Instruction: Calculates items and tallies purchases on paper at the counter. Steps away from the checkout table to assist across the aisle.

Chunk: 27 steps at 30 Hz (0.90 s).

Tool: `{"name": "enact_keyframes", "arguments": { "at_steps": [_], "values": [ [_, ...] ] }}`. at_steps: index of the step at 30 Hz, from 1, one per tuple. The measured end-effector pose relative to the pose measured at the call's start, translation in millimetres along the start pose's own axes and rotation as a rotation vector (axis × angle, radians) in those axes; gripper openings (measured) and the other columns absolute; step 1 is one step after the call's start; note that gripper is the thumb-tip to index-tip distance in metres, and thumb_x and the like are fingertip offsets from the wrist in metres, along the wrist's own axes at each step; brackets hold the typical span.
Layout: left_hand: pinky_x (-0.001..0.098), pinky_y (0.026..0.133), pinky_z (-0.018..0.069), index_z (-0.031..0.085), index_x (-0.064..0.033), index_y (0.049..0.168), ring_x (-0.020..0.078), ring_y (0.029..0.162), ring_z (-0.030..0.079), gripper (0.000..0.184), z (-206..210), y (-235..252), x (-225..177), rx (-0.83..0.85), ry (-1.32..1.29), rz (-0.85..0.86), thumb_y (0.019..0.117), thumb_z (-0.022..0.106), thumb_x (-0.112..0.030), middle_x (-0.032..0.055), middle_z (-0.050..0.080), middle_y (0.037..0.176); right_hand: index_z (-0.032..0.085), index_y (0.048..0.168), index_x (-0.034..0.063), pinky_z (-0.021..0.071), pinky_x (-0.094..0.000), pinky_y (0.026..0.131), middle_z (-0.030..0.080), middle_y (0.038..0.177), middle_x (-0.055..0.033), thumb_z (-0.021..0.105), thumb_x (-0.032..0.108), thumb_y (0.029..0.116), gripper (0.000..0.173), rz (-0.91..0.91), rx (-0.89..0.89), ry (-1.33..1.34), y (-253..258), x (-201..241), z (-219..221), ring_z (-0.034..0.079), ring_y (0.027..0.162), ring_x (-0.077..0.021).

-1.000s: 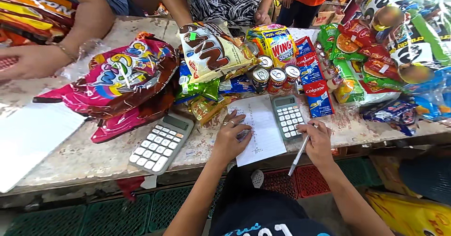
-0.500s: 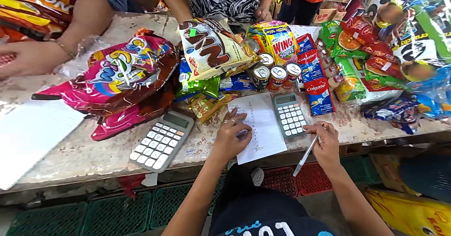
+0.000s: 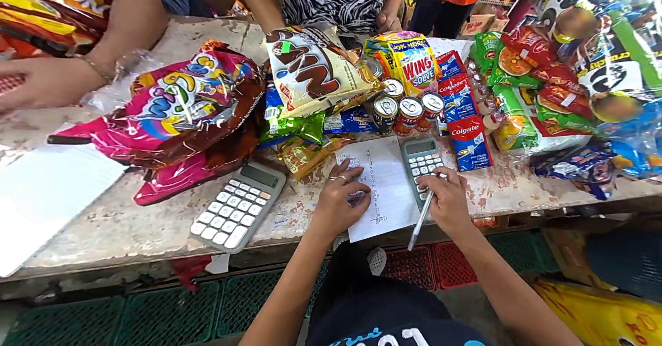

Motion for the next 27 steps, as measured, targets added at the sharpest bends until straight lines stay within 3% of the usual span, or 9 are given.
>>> {"name": "enact_keyframes", "arguments": {
  "at_steps": [3,6,9,13,18,27],
  "values": [
    [0.0586,0.113,0.0413,0.080,-0.0086,0.088,0.0430,0.134,0.055,0.016,0,1,-1,-0.003,0.000,0.008,0.0876,0.072,-0.023,0.0182,0.072,0.123,0.072,0.105,0.0165,0.0448,-0.0535,0.099,0.074,0.107,0.0052,0.051,0.003,0.0968,0.027,-0.015,-0.048,-0.006,4,-4,-10,0.062,0.119,-0.0224],
    [0.0579,0.113,0.0421,0.079,-0.0085,0.087,0.0426,0.134,0.055,0.016,0,0,0,-0.007,-0.008,0.006,0.0878,0.072,-0.022,0.0177,0.072,0.124,0.070,0.100,0.0152,0.0446,-0.0537,0.098,0.074,0.104,0.0029,0.050,0.004,0.0965,0.023,0.041,-0.034,-0.045,6,-20,-5,0.062,0.115,-0.0245],
    [0.0560,0.111,0.0452,0.080,-0.0079,0.087,0.0418,0.134,0.055,0.015,0,0,1,0.003,-0.008,-0.014,0.0876,0.073,-0.021,0.0179,0.071,0.125,0.071,0.100,0.0162,0.0430,-0.0543,0.101,0.073,0.107,0.0043,0.047,0.006,0.0988,0.026,0.061,0.020,0.007,7,-25,-9,0.061,0.117,-0.0222],
    [0.0567,0.112,0.0439,0.080,-0.0077,0.089,0.0421,0.134,0.055,0.015,0,1,-1,0.019,-0.011,-0.024,0.0879,0.073,-0.021,0.0193,0.070,0.125,0.072,0.105,0.0199,0.0417,-0.0512,0.106,0.073,0.112,0.0087,0.046,0.008,0.1001,0.029,0.067,-0.069,0.064,-10,-39,-38,0.060,0.122,-0.0170],
    [0.0542,0.111,0.0457,0.080,-0.0085,0.088,0.0406,0.135,0.055,0.016,1,0,0,0.009,-0.014,-0.023,0.0877,0.074,-0.024,0.0176,0.071,0.126,0.073,0.100,0.0251,0.0398,-0.0488,0.102,0.072,0.111,0.0133,0.048,0.007,0.0943,0.031,0.119,-0.074,0.005,-42,-65,-32,0.060,0.117,-0.0131],
    [0.0566,0.112,0.0438,0.079,-0.0078,0.088,0.0431,0.133,0.055,0.017,-1,1,-3,-0.003,-0.017,0.001,0.0876,0.075,-0.024,0.0193,0.070,0.125,0.072,0.101,0.0209,0.0407,-0.0474,0.102,0.073,0.109,0.0120,0.049,0.005,0.0950,0.029,0.111,-0.118,0.074,-21,-28,-53,0.061,0.114,-0.0127]
  ]
}}
Point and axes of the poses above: each hand's wrist, its own y-axis towards the middle knuckle, its own z-axis out of the palm, x = y × z, the point moved 8 cm from there along y, towards the middle knuckle
